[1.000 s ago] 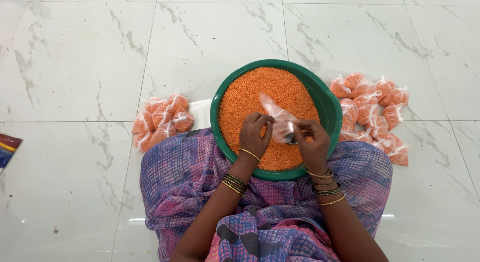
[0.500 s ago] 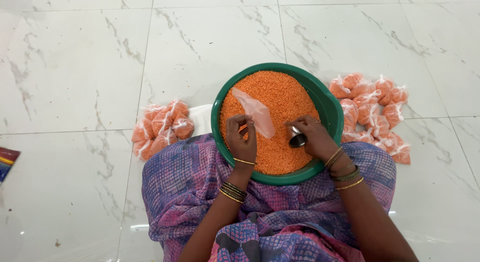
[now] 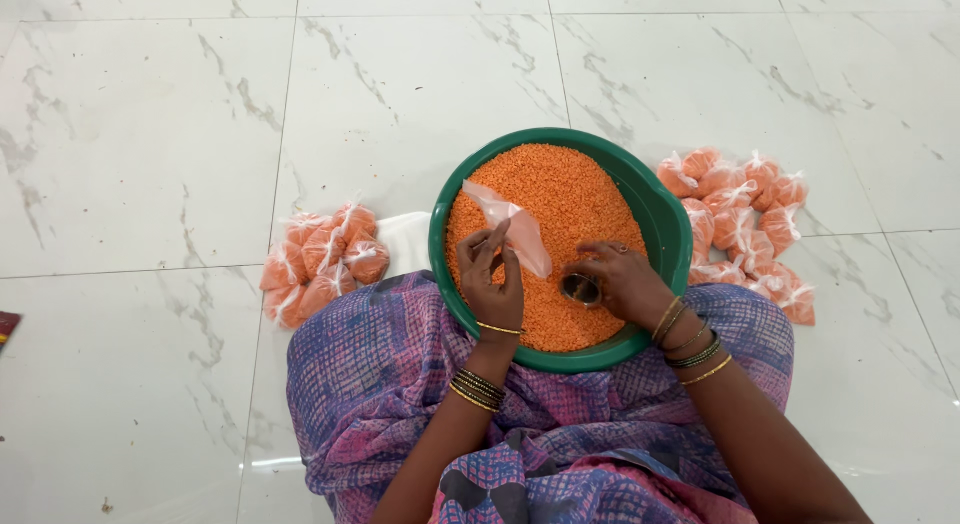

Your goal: The person sits on the floor and uses a metal cup to scoop orange lentils from a large green basin into small plastic bags. They tie the bags shut and place them on the floor next to the basin.

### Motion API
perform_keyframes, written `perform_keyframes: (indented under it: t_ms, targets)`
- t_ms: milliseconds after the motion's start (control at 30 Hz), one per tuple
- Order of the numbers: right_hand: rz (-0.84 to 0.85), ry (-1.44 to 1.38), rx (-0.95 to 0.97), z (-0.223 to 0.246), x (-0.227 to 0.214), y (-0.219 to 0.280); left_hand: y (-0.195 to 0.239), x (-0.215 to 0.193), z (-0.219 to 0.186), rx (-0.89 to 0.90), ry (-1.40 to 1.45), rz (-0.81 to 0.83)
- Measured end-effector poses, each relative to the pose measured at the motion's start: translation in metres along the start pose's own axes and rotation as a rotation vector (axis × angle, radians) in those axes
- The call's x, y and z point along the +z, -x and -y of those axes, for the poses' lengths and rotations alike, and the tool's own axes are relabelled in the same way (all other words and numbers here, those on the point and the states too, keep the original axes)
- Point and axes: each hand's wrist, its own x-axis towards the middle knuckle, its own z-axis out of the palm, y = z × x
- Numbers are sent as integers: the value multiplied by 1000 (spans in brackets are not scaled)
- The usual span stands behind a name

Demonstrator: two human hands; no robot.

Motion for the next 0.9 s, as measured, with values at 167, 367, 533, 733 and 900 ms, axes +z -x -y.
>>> perform_keyframes:
  t_ms: [167, 367, 533, 733, 900]
  targets:
    - [-141, 66, 182, -24, -13, -7, 0, 0, 1, 18, 25, 6]
    - [2, 224, 331, -31, 8, -28, 0, 2, 2, 15, 3, -7]
    - [93, -173, 203, -11, 35, -27, 1, 1, 2, 21, 6, -7]
    - [76, -759, 427, -23, 45, -7, 0, 1, 2, 23, -23, 19]
    - [22, -575, 429, -32, 56, -1, -1, 1, 3, -4, -22, 17]
